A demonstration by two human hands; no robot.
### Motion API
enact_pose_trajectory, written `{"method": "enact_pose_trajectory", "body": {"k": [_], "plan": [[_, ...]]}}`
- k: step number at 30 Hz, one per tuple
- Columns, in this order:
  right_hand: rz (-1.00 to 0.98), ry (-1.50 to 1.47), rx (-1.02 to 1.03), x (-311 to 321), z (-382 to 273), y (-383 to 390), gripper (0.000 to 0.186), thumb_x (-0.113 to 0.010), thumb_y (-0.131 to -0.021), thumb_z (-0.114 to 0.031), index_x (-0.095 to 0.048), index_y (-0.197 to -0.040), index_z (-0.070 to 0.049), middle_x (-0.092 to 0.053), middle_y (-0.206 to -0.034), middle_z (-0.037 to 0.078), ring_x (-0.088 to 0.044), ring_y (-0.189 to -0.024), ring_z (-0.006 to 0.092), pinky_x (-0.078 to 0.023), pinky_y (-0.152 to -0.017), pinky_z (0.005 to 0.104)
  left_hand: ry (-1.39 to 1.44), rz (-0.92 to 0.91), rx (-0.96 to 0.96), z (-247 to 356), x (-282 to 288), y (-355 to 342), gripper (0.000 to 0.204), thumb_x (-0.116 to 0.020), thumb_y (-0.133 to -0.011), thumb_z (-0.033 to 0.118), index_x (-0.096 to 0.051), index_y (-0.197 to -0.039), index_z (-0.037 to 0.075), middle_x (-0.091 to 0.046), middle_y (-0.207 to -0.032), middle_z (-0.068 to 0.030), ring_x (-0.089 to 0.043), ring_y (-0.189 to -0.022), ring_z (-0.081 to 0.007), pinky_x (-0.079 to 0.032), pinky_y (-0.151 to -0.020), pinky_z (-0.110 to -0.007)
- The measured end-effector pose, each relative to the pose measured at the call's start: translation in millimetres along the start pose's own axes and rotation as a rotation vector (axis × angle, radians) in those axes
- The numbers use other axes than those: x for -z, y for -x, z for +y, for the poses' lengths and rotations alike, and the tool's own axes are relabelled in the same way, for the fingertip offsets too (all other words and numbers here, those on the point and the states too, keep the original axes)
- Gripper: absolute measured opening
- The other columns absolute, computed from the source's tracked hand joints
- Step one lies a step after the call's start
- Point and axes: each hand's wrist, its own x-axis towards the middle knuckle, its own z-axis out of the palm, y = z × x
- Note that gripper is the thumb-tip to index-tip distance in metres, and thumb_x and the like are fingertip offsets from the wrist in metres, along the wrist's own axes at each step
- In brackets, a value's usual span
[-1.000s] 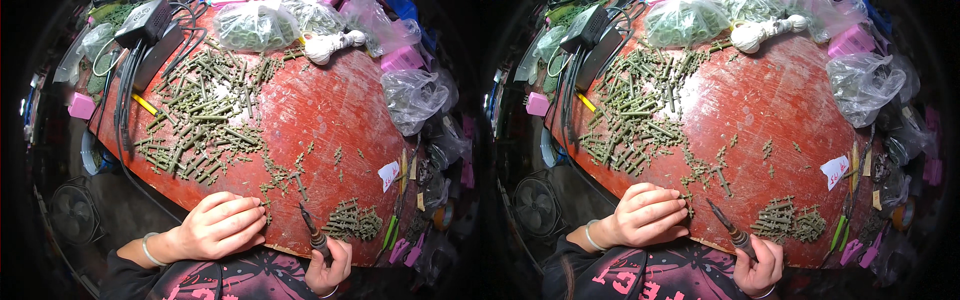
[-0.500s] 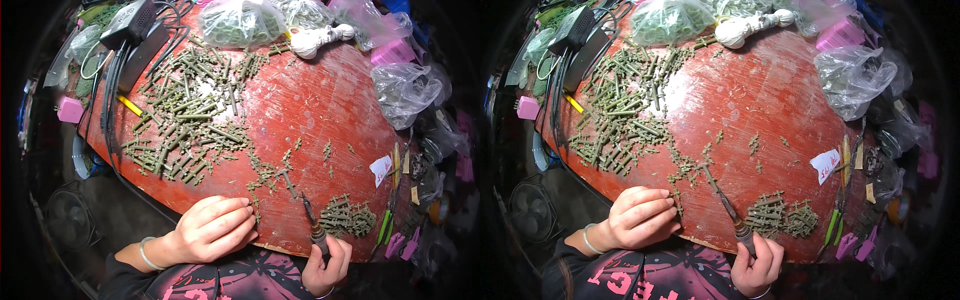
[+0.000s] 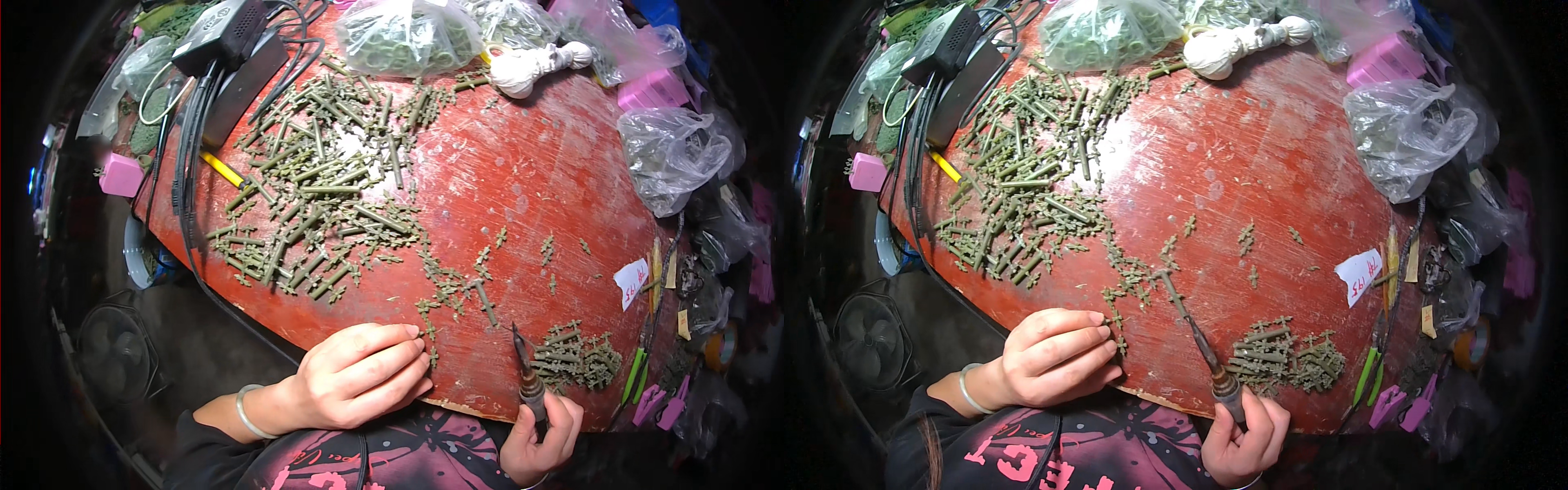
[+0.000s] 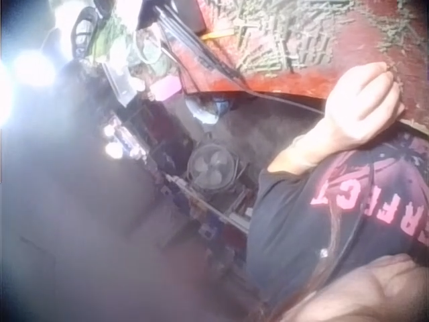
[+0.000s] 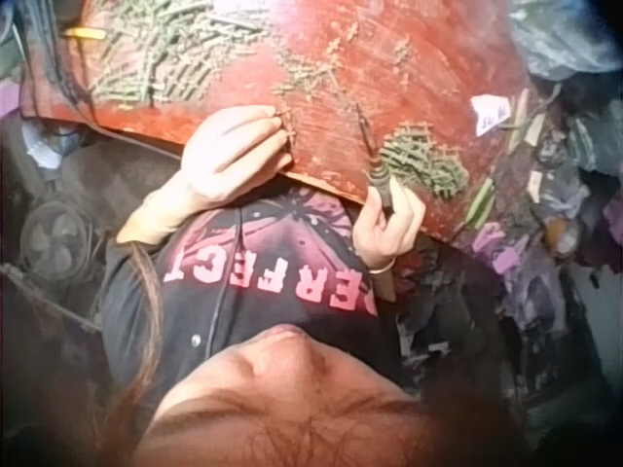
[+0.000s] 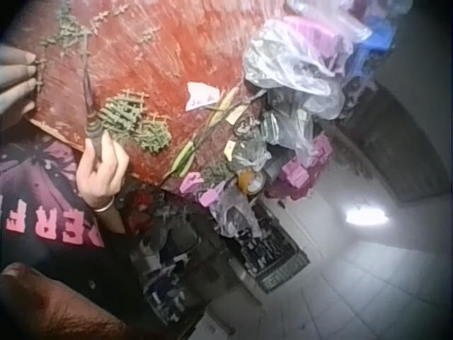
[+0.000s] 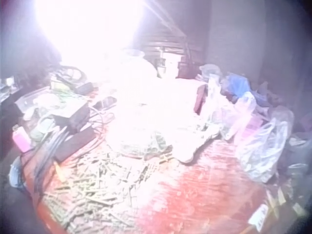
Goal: Soldering small green plastic decoration parts together on a red table.
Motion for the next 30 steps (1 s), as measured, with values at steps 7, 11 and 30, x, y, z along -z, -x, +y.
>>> {"method": "enact_pose_trajectory", "body": {"k": [7, 11, 30], "plan": [[-0.190, -0.164, 0.062, -6.8, 5.4, 4.4, 0.029, -0.075, -0.089, -0.009, -0.065, -0.111, 0.007, -0.062, -0.095, 0.018, -0.062, -0.079, 0.0266, -0.052, -0.065, 0.0326, 0.004, -0.001, 0.005, -0.9, -0.8, 1.8, 0.026, -0.085, -0.077, 0.012, -0.074, -0.097, 0.000, -0.070, -0.104, -0.0109, -0.071, -0.095, -0.0265, -0.060, -0.078, -0.034], [-0.227, -0.158, 0.107, -9.5, 5.8, -3.0, 0.030, -0.077, -0.086, -0.008, -0.066, -0.109, 0.007, -0.064, -0.093, 0.018, -0.063, -0.075, 0.0282, -0.053, -0.064, 0.0349, 0.006, 0.007, 0.011, -1.6, -1.9, 2.9, 0.026, -0.085, -0.077, 0.012, -0.075, -0.097, 0.000, -0.070, -0.104, -0.0106, -0.071, -0.095, -0.0261, -0.060, -0.078, -0.034], [-0.285, -0.121, 0.138, -8.5, 4.7, -9.5, 0.029, -0.076, -0.087, -0.010, -0.065, -0.110, 0.006, -0.064, -0.091, 0.016, -0.064, -0.075, 0.0286, -0.053, -0.063, 0.0358, 0.013, 0.017, 0.009, -1.8, -2.1, 3.1, 0.026, -0.086, -0.076, 0.012, -0.075, -0.097, 0.001, -0.071, -0.104, -0.0105, -0.071, -0.095, -0.0253, -0.060, -0.075, -0.034]]}}
